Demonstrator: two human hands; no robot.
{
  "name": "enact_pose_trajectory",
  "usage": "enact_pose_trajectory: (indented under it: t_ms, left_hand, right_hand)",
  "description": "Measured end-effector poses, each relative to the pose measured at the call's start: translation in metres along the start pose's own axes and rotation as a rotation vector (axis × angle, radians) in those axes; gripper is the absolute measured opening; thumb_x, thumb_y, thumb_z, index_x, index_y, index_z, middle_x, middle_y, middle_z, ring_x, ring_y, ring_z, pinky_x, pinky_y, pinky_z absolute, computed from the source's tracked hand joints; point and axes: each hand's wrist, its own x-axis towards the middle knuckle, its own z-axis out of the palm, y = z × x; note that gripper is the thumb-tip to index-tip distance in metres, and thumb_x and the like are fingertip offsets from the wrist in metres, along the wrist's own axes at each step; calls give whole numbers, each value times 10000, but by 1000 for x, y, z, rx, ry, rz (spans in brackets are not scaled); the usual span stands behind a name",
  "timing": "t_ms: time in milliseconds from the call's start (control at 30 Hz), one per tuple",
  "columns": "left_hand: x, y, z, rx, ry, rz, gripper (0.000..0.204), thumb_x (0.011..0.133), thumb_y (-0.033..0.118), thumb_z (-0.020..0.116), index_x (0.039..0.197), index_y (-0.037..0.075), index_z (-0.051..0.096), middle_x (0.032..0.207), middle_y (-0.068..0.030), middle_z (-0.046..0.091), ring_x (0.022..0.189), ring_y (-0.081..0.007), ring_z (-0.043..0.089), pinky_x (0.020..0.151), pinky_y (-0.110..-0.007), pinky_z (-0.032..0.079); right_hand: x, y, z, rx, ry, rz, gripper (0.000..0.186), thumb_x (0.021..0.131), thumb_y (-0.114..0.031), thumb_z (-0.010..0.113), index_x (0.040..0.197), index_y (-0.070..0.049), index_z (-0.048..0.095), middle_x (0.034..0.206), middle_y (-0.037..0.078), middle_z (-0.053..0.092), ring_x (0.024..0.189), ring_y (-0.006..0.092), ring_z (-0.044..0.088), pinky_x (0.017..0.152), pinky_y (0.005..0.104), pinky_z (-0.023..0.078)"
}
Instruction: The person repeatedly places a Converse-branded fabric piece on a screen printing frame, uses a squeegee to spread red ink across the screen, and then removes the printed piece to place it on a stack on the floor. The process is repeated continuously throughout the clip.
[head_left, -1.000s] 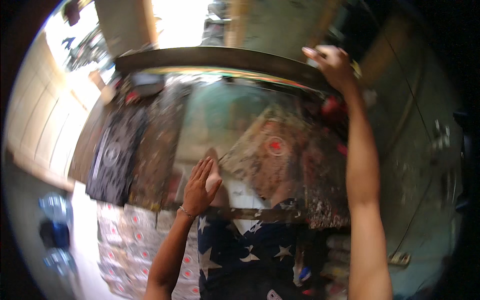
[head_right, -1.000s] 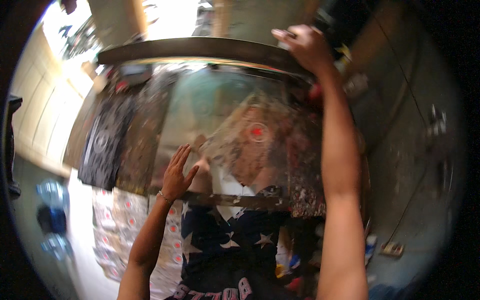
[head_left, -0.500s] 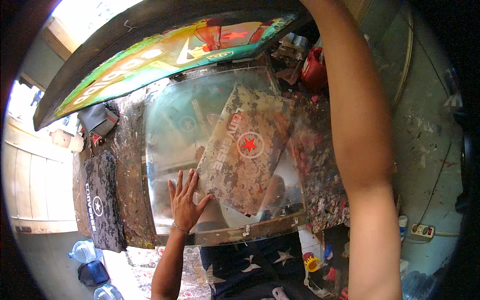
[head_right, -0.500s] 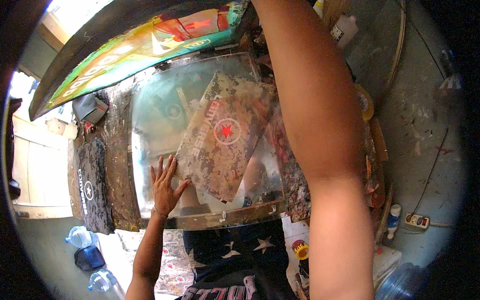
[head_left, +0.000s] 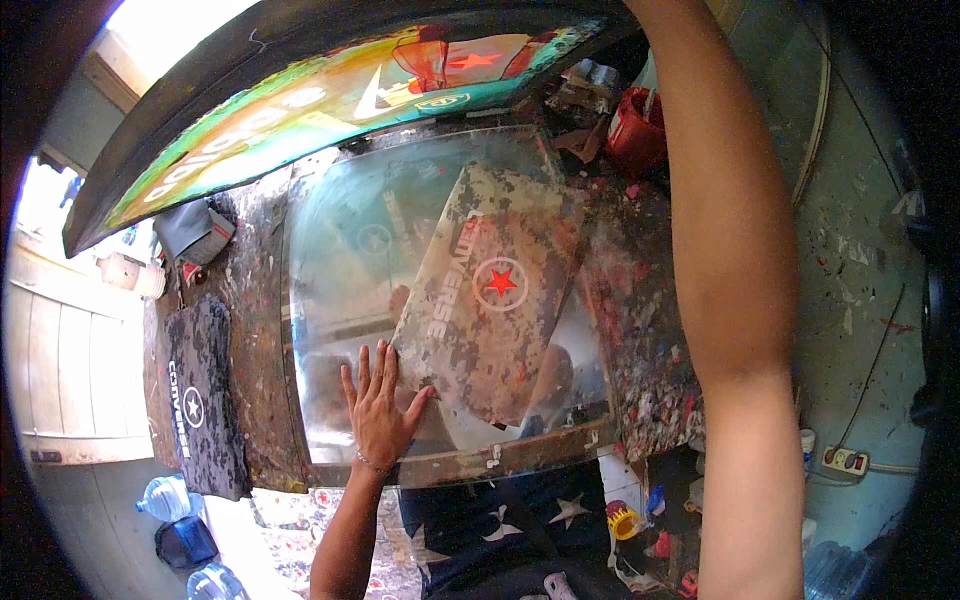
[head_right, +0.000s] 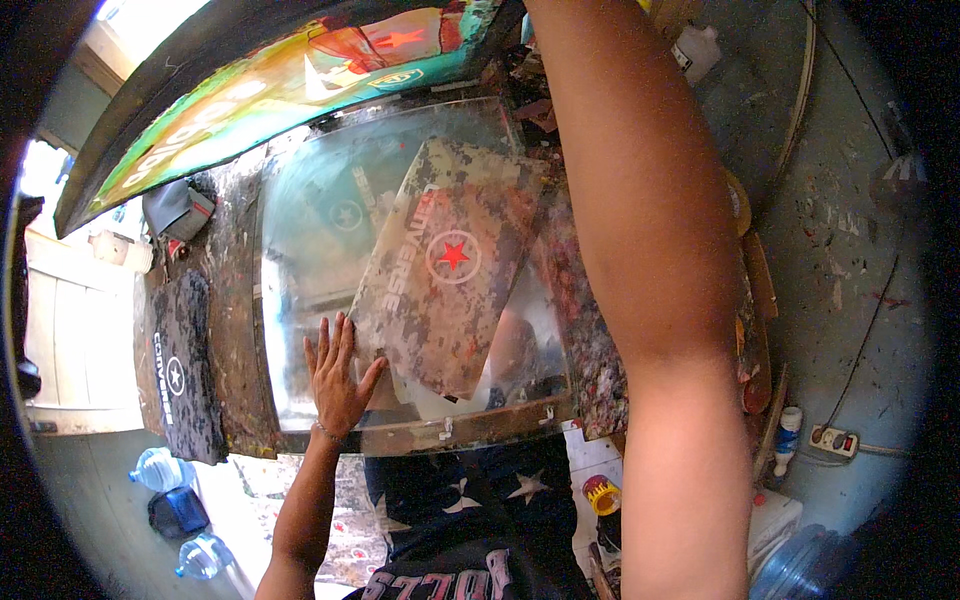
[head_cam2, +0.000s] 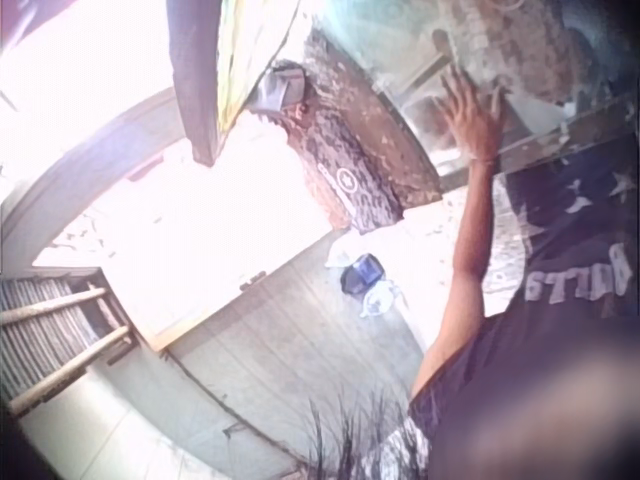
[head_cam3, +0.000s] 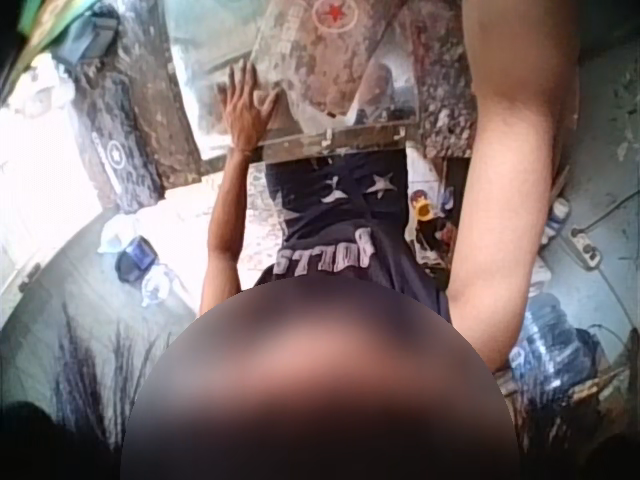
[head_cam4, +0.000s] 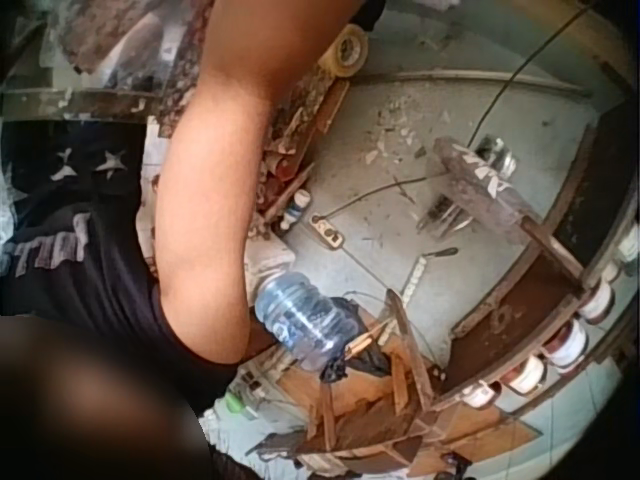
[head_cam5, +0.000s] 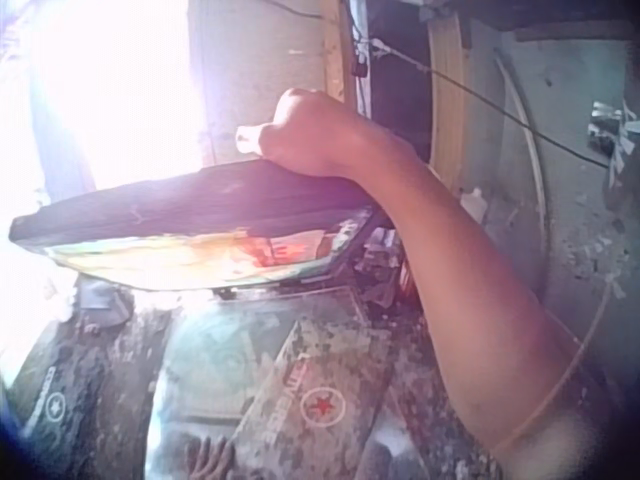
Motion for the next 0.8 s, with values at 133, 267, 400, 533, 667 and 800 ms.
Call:
enact_pose_trajectory:
  t_ms: [133, 267, 400, 533, 667, 800]
  left_hand:
    - [0, 1, -1, 16, -24, -8, 809, 950, 514, 610, 1544, 11, 387, 1634, -115, 351, 1551, -307, 216, 1252, -544, 54]
    - [1, 3, 0, 37, -50, -24, 811, 970, 507, 573, 1568, 14, 335, 1653, -113, 312, 1558, -307, 192, 1251, -548, 37]
    - [2, 4, 1, 47, -56, -35, 801, 984, 492, 546, 1581, 15, 304, 1666, -108, 281, 1565, -303, 162, 1250, -547, 16]
    - [2, 4, -2, 47, -84, -29, 798, 990, 480, 537, 1588, 16, 285, 1671, -107, 269, 1569, -299, 145, 1251, -543, 2]
    - [5, 2, -8, -96, -66, -34, 807, 987, 496, 538, 1602, 49, 269, 1673, -91, 270, 1572, -299, 134, 1248, -553, -1]
    - [13, 4, -10, -39, -77, 49, 815, 970, 546, 552, 1600, 94, 302, 1670, -50, 289, 1574, -299, 124, 1229, -607, -16]
  right_hand:
    - [-1, -4, 1, -6, 3, 6, 644, 932, -479, 610, 1032, 153, 683, 1080, 377, 664, 1043, 449, 678, 941, 434, 509]
    - [-7, -4, -3, 17, -35, 12, 614, 938, -467, 606, 985, 139, 694, 1032, 366, 676, 983, 447, 690, 910, 436, 514]
    - [-7, -5, 0, -4, -24, 15, 598, 940, -456, 604, 928, 134, 699, 979, 358, 683, 938, 442, 698, 887, 442, 515]
    - [-6, -5, 0, 10, -21, 0, 588, 937, -445, 608, 903, 135, 697, 961, 364, 678, 926, 442, 697, 880, 446, 514]
    - [-9, -6, -1, 31, -34, 18, 579, 935, -438, 613, 906, 133, 699, 964, 365, 677, 928, 451, 693, 881, 448, 513]
    - [-9, -9, 1, 26, 5, 35, 572, 935, -434, 615, 906, 131, 699, 977, 369, 673, 952, 456, 688, 893, 456, 508]
